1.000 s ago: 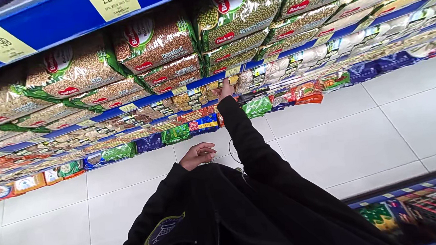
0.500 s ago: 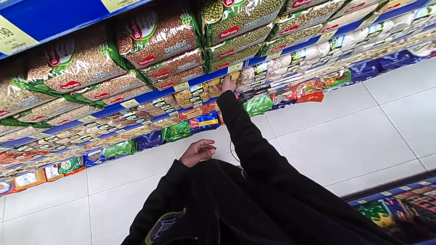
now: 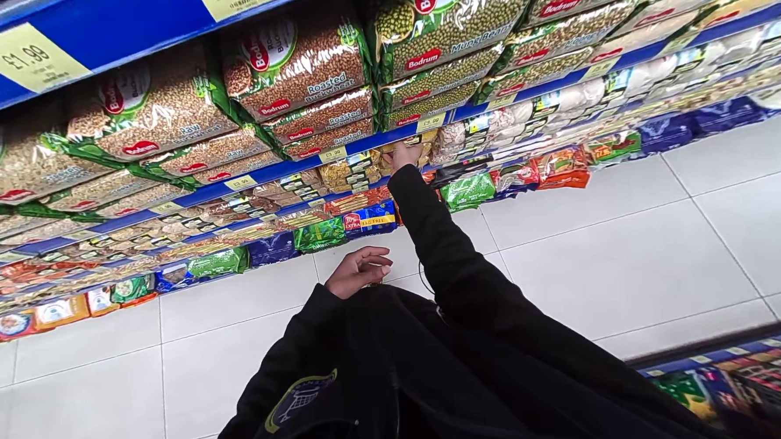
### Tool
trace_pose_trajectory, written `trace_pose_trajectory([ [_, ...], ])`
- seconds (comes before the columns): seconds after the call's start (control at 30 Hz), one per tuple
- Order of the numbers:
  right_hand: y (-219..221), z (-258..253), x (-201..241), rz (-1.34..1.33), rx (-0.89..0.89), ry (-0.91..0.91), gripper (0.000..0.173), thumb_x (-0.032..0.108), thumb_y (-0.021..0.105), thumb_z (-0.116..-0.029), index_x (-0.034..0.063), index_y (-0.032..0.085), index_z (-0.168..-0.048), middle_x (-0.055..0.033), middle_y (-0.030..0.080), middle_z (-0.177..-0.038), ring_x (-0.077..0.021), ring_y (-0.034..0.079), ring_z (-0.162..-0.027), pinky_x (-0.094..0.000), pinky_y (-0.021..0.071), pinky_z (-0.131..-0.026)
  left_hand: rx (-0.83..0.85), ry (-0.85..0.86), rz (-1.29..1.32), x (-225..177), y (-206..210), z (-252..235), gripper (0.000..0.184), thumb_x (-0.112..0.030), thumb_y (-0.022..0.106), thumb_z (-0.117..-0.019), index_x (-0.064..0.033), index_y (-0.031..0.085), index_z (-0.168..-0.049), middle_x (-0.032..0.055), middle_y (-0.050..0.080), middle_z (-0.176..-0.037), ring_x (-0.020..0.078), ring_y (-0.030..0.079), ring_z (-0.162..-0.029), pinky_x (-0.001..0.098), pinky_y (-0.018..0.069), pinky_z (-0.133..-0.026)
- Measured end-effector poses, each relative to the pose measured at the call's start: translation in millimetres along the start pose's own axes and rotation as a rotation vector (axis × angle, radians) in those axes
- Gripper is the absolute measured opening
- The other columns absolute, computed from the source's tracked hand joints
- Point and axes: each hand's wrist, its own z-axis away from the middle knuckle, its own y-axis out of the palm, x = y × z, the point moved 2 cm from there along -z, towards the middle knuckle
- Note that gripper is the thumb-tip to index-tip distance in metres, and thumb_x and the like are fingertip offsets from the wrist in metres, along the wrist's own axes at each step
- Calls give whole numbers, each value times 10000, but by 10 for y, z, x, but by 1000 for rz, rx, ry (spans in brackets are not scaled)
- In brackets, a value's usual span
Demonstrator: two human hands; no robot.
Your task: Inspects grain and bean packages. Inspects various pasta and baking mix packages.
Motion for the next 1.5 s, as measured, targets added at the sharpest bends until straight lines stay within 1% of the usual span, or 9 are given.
trace_pose_trajectory([
  [0.2, -101, -21, -3, 219, 48, -5, 861, 89, 719, -904, 92, 185, -1579, -296, 523, -1342, -339, 707, -881, -455, 625, -697, -29, 32, 23, -61, -15, 42, 540, -183, 657, -971, 60, 485, -1422, 187, 668, -1283, 286, 704, -1094, 433, 607, -919],
  [0.3, -226, 59, 60, 286, 91, 32, 771, 291, 736, -941, 15, 306, -1518, -256, 609, -1216, -287, 705, -894, -398, 614, -744, -14, 38, 12, -60, 15, 19, 515, -168, 652, -979, 58, 490, -1413, 177, 673, -1278, 266, 708, -1079, 421, 606, -916],
  [0.43, -480, 218, 36, 340, 156, 35, 802, 465, 742, -920, -19, 402, -1462, -224, 642, -1211, -274, 702, -956, -409, 608, -807, -14, 56, -6, -66, 84, 65, 504, -193, 649, -986, 65, 504, -1394, 185, 668, -1273, 247, 703, -1069, 402, 600, -906],
  [0.5, -642, 420, 7, 357, 215, 12, 686, 428, 696, -966, -21, 453, -1424, -229, 631, -1242, -292, 698, -1000, -430, 606, -832, -29, 87, -15, -79, 112, 113, 496, -195, 639, -990, 64, 507, -1391, 190, 666, -1274, 246, 703, -1063, 398, 600, -896],
  [0.6, -903, 862, -12, 379, 393, -70, 424, 211, 622, -1019, -45, 521, -1342, -201, 676, -1130, -249, 717, -921, -399, 619, -785, -90, 174, -17, -119, 155, 183, 457, -149, 646, -988, 72, 527, -1369, 184, 682, -1240, 242, 712, -1033, 390, 608, -879],
  [0.8, -1540, 1868, 144, 399, 804, -236, 425, 166, 640, -981, -46, 563, -1341, -154, 713, -1108, -246, 728, -941, -403, 637, -800, -303, 396, 139, -230, 370, 539, 336, -64, 616, -1001, 103, 563, -1288, 188, 721, -1114, 262, 741, -947, 394, 641, -796],
  [1.0, -2036, 2489, 143, 305, 868, -125, 414, 163, 598, -998, -43, 553, -1355, -187, 715, -1125, -289, 736, -952, -429, 646, -791, -429, 517, 177, -94, 730, 986, 304, -35, 605, -999, 115, 572, -1262, 191, 725, -1068, 257, 746, -896, 385, 646, -756],
  [1.3, -2760, 2973, -60, 388, 931, -115, 422, 189, 605, -997, -39, 566, -1350, -196, 708, -1153, -312, 730, -989, -427, 646, -798, -441, 383, 244, 659, 1356, 1705, 328, -60, 620, -1002, 92, 568, -1289, 173, 730, -1087, 244, 744, -916, 387, 642, -781],
  [1.5, -2773, 3325, -236, 434, 1029, -34, 398, 173, 606, -996, -47, 581, -1326, -189, 718, -1125, -296, 732, -972, -415, 643, -796, -497, 310, 269, 908, 1443, 2156, 364, -100, 638, -999, 70, 560, -1311, 170, 719, -1133, 252, 739, -955, 401, 640, -805],
])
